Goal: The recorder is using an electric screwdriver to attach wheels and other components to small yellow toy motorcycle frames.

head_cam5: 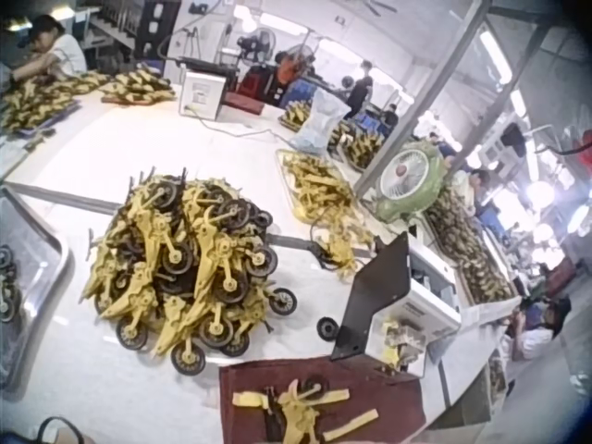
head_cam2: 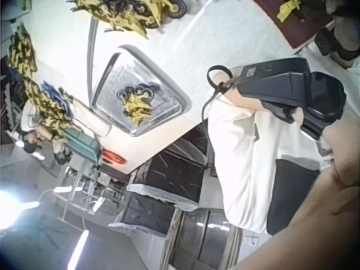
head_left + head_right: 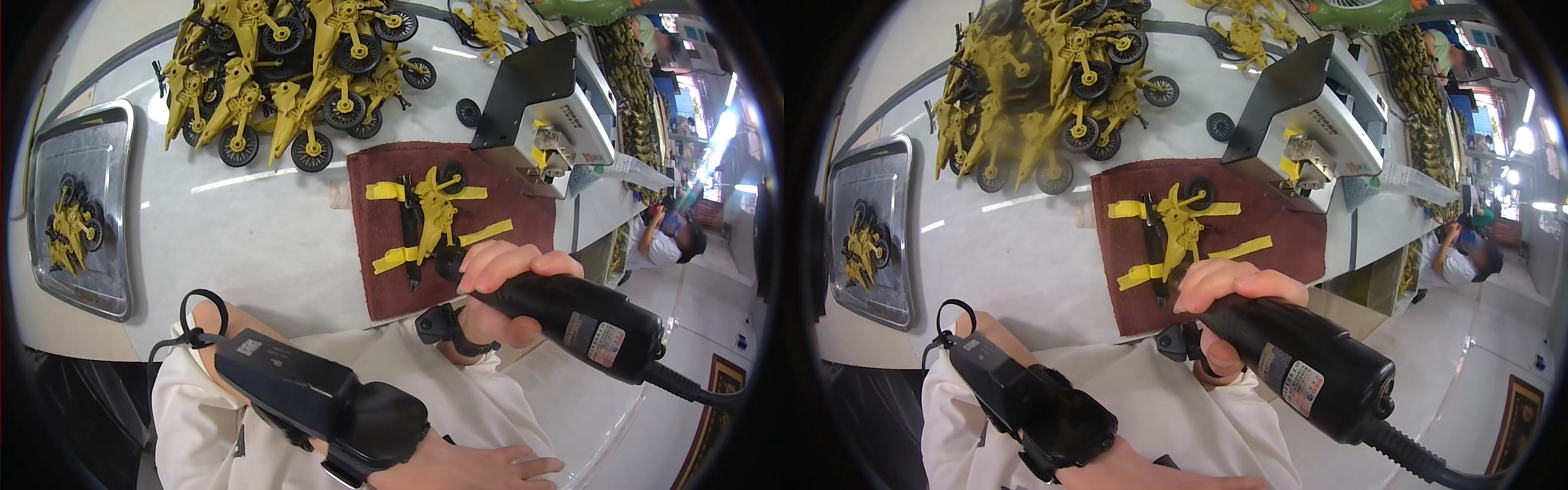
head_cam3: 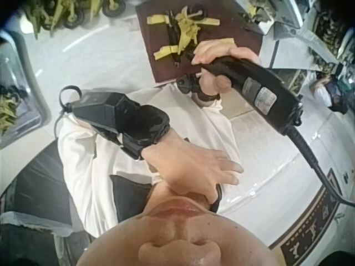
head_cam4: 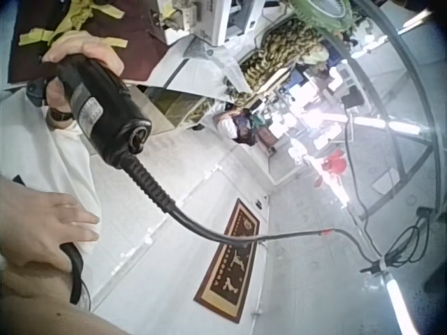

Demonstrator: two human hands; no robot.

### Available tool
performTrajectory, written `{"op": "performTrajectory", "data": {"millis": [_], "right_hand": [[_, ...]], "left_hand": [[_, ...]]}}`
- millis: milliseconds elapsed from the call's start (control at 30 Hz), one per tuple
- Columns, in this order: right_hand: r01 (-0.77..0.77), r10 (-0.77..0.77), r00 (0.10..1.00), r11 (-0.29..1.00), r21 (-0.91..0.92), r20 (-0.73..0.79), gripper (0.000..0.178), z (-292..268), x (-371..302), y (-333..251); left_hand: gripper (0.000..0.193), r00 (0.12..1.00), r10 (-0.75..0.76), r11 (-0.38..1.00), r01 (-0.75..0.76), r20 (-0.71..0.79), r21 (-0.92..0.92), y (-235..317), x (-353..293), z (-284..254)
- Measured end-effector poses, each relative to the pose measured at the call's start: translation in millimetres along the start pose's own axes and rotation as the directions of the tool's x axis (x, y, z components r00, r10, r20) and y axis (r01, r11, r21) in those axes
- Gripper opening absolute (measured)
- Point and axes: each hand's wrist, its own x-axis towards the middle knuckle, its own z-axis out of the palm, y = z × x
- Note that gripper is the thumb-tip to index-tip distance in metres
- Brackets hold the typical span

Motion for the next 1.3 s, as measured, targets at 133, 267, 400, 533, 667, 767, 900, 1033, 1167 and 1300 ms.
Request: {"op": "performTrajectory", "data": {"millis": [133,267,400,533,667,767,900,1033,1167,1300], "right_hand": [[-0.001,-0.007,0.999,0.978,0.210,0.041,0.055,-4,-2,0],[-0.003,0.005,1.000,0.972,0.237,-0.008,0.060,-5,1,1],[0.038,-0.040,0.999,0.975,0.219,0.008,0.065,-9,4,-1],[0.027,-0.018,0.999,0.970,0.243,-0.042,0.067,-17,3,3],[0.004,0.122,0.922,0.946,0.325,-0.366,0.070,-8,-7,8],[-0.045,0.137,0.932,0.963,0.267,-0.336,0.070,-28,1,4],[-0.077,0.148,0.958,0.958,0.276,-0.245,0.070,-22,1,3],[-0.039,0.103,0.964,0.967,0.252,-0.244,0.075,-16,-3,6],[0.045,0.026,0.952,0.974,0.224,-0.304,0.071,-20,-8,-17],[0.261,-0.255,0.896,0.965,-0.033,-0.363,0.064,-57,5,-41]], "left_hand": [[0.015,0.991,-0.044,0.969,0.074,0.129,-0.236,1,6,-8],[0.013,0.998,-0.065,0.977,0.066,0.014,-0.202,5,-1,-6],[0.014,0.997,0.014,0.993,-0.004,-0.075,0.122,7,-3,-8],[0.021,0.985,-0.136,0.991,0.135,0.104,0.022,-15,-14,-41],[0.014,0.828,-0.454,0.802,0.541,-0.329,0.253,-15,-44,-96],[0.034,0.800,-0.563,0.754,0.601,-0.210,0.265,-1,-49,-101],[0.079,0.731,-0.599,0.129,0.492,-0.327,0.861,-19,-58,-118],[0.087,0.686,-0.695,0.136,0.419,-0.215,0.898,-65,-84,-126],[0.081,0.717,-0.667,0.273,0.488,-0.203,0.829,-70,-88,-131],[0.057,0.799,-0.508,0.218,0.482,-0.323,0.849,-55,-78,-121]]}}
